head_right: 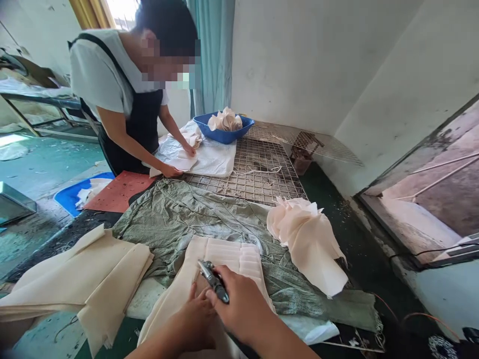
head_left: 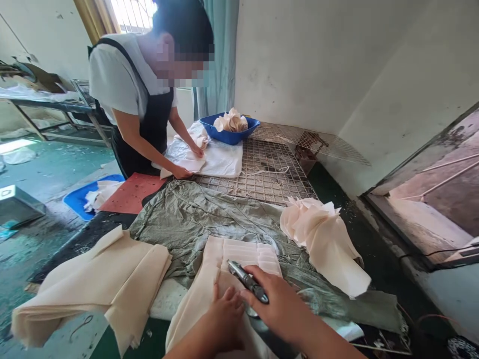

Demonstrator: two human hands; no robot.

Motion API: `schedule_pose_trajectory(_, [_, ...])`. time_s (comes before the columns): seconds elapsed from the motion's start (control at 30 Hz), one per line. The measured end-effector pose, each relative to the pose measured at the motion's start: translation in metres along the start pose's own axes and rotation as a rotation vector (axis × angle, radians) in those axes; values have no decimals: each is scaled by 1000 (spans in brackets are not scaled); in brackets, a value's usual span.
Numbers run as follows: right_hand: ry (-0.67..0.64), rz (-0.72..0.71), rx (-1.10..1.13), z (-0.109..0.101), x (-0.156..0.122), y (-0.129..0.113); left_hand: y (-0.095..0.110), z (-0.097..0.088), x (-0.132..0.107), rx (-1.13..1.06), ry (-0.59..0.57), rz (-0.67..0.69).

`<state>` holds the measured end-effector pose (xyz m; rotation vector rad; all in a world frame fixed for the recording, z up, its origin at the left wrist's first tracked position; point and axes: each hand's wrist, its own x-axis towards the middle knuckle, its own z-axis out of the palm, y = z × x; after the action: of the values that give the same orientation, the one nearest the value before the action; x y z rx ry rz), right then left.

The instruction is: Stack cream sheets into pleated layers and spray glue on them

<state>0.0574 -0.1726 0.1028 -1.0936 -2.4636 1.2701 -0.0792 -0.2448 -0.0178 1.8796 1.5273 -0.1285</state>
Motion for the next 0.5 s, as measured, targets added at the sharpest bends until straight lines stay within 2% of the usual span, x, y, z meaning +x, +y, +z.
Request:
schedule_pose_trajectory(0.1, [-78, -54, 13, 6, 5, -9, -5, 7, 1, -24, 60, 35])
schedule_pose_trajectory(0.2, [-94, -16, -3, 5, -1, -2, -9, 11, 3, -35, 71, 38])
schedule_pose_trajectory(0.37, [-27, 122, -52, -9, -23, 30, -5, 3, -1, -18, 12, -2])
schedule_pose_trajectory(0.5, [89, 239, -86, -23, -44, 65, -5, 4, 4, 32, 2, -16])
